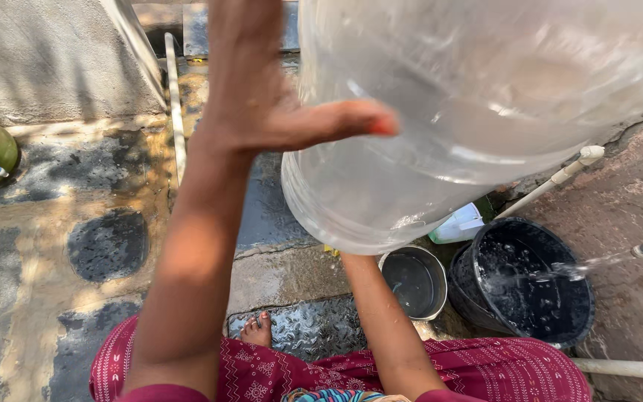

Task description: The person cleans a large water bottle by pouring water and small pebbles inside, shaking the bottle vigorously, emptying it, and then scrubbing the inside of the neck with a toothbrush.

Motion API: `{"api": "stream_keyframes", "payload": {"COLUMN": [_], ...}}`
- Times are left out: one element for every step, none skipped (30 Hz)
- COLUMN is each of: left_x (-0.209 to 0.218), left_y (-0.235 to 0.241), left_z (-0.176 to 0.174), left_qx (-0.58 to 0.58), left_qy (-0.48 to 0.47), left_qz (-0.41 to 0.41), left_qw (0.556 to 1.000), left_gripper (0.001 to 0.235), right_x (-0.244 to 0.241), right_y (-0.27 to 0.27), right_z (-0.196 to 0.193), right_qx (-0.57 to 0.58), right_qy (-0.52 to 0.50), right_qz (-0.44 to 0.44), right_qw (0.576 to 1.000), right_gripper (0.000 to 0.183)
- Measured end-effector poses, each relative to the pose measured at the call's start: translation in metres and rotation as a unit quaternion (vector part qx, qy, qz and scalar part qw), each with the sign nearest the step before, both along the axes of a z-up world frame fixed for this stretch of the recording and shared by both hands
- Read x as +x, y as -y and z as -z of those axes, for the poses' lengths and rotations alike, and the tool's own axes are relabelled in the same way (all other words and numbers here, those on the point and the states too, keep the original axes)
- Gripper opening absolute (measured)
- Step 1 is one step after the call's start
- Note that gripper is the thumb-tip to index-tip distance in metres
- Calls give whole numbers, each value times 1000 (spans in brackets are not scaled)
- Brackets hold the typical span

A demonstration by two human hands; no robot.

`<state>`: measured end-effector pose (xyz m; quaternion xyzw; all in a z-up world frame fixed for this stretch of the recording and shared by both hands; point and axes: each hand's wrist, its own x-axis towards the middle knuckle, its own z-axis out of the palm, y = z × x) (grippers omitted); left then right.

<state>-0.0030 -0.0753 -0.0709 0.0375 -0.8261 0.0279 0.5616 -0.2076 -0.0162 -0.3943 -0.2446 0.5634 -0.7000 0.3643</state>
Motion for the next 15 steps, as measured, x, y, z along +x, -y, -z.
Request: {"api": "stream_keyframes", "payload": {"left_x": [17, 24, 30, 19, 1, -21, -49, -81, -112, -143, -170, -191, -206, -219, -227], "left_y": [5, -7, -19, -27, -38, -50, -56, -65, -66, -69, -69, -69, -70, -71, -69], "left_z": [23, 62, 99, 136, 171, 205, 233, 255, 270, 278, 281, 280, 278, 273, 268], "left_qx": [56, 193, 320, 402, 457, 490, 514, 540, 559, 577, 590, 598, 605, 609, 612], "left_qy": [3, 45, 87, 198, 367, 424, 410, 385, 327, 267, 213, 178, 150, 128, 112], "left_qz": [-10, -54, -111, -152, -205, -186, -145, -103, -73, -39, -11, 2, 15, 23, 26], "left_qw": [998, 979, 937, 881, 784, 739, 739, 741, 759, 771, 779, 782, 782, 782, 782], "left_gripper": [140, 158, 176, 184, 189, 188, 187, 186, 185, 184, 183, 182, 181, 180, 179], "right_x": [-7, -14, -17, -22, -25, -31, -37, -40, -47, -52, -59, -65, -72, -78, -85], "right_y": [3, 11, 10, 15, 11, 9, 1, -12, -20, -33, -39, -47, -51, -52, -51], "right_z": [-4, -11, -14, -19, -20, -22, -22, -20, -20, -18, -18, -18, -20, -23, -26], "right_qx": [0, -3, -3, -6, -5, -6, -4, -4, -2, 1, 1, 3, 3, 2, 0], "right_qy": [-6, -10, -14, -16, -18, -21, -25, -25, -27, -29, -32, -36, -39, -45, -51], "right_qz": [3, 4, 5, 7, 9, 13, 17, 21, 27, 33, 41, 48, 57, 63, 71], "right_qw": [1000, 1000, 1000, 1000, 1000, 1000, 1000, 999, 999, 999, 999, 998, 998, 997, 996], "right_gripper": [53, 53, 53, 53, 53, 54, 54, 54, 54, 54, 54, 54, 54, 54, 54]}}
